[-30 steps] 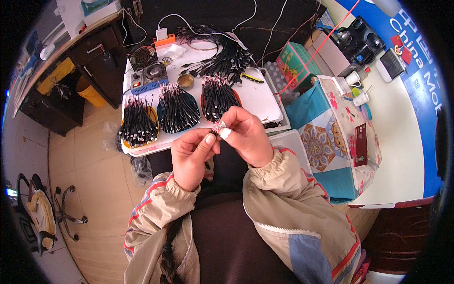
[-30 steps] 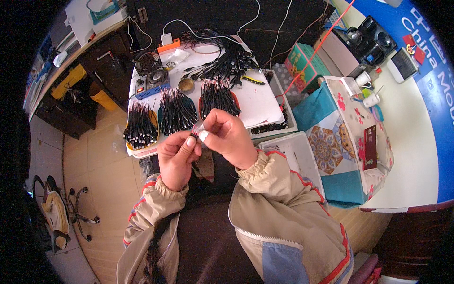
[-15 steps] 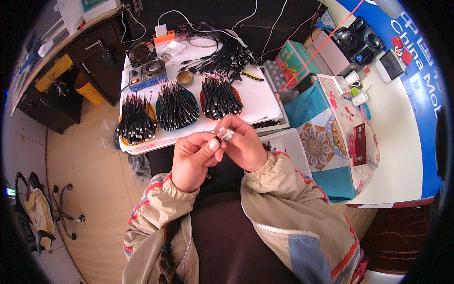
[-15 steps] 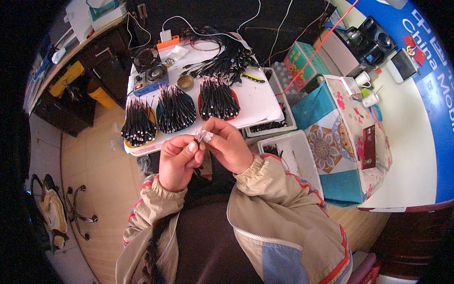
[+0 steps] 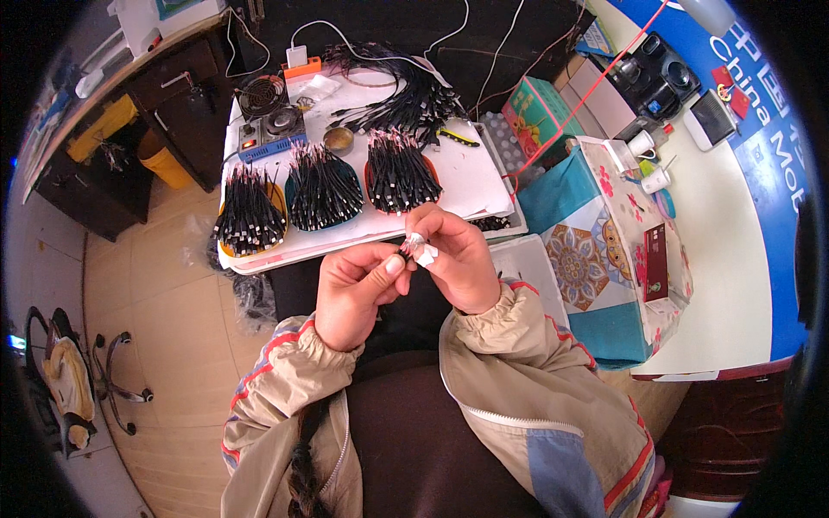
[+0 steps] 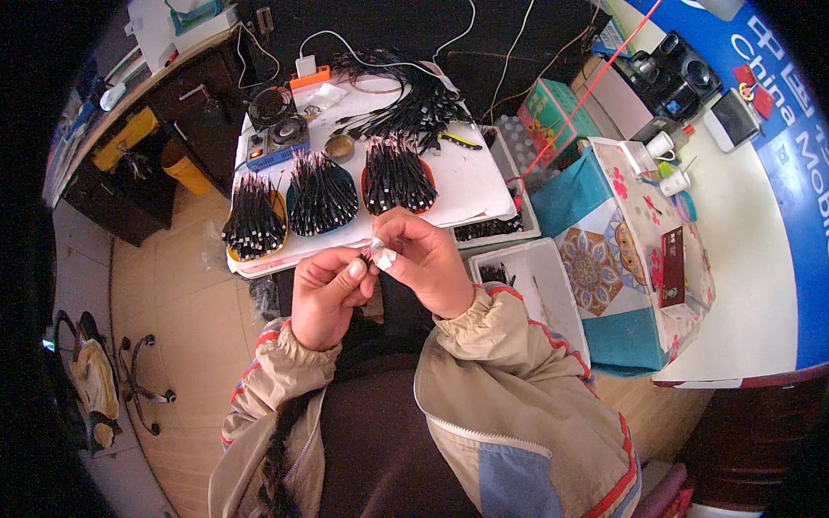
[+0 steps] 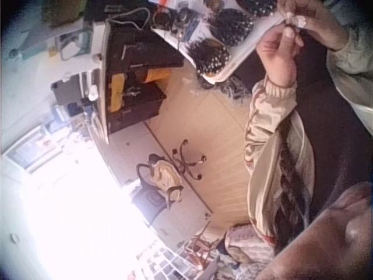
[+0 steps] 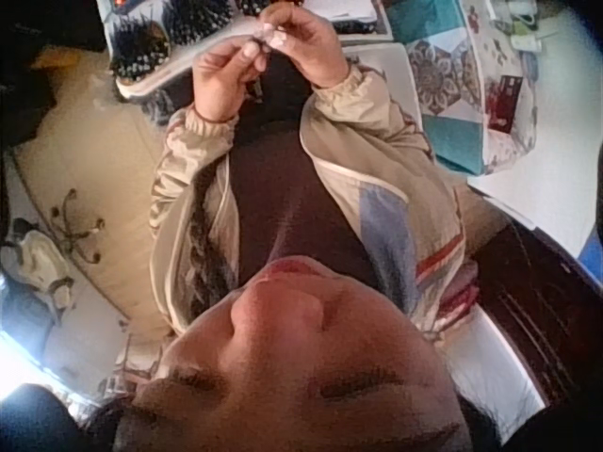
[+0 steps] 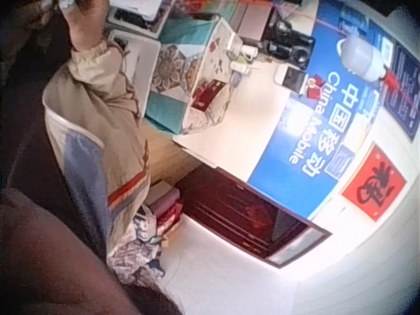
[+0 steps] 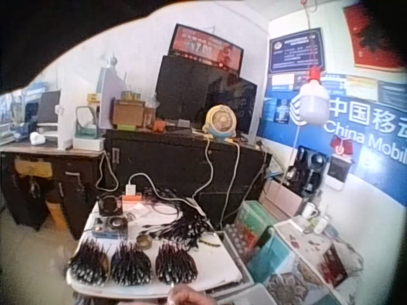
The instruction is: The person repeatedly picks small black electronic components from trays on the table, attaches a white connector to each one, and places the finished units into a white bin. The process is repeated continuously throughout the clip.
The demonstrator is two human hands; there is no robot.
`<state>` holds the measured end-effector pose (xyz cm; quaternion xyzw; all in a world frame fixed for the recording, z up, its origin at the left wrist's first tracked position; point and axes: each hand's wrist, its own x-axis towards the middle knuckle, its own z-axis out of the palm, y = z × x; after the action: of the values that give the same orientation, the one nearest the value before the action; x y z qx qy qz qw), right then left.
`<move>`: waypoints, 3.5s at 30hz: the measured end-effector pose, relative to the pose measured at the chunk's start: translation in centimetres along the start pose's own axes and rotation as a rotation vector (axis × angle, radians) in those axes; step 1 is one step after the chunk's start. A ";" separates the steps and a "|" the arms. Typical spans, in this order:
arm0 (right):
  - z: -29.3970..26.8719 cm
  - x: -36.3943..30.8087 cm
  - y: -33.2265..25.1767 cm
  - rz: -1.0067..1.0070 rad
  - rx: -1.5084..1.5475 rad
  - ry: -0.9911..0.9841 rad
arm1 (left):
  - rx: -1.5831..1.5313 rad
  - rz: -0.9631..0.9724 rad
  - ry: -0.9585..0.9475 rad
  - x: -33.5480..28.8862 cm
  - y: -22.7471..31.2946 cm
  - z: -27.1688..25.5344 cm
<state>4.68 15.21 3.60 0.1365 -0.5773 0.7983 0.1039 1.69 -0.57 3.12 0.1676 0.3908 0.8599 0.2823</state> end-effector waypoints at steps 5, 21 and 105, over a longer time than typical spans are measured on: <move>0.5 -1.5 0.4 0.359 0.604 -0.016 | 0.016 -0.015 -0.016 -0.8 -0.9 0.4; -1.3 -3.5 -1.2 0.449 0.369 -0.063 | 0.159 -0.110 -0.137 -2.4 -1.7 1.1; -0.9 -0.3 -2.6 -0.365 -1.141 -0.348 | 0.659 0.149 0.070 -2.4 -0.7 -2.4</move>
<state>5.69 16.90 5.58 0.2842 -0.8886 0.2997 0.1997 2.61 -3.09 0.88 0.2484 0.6438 0.7109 0.1357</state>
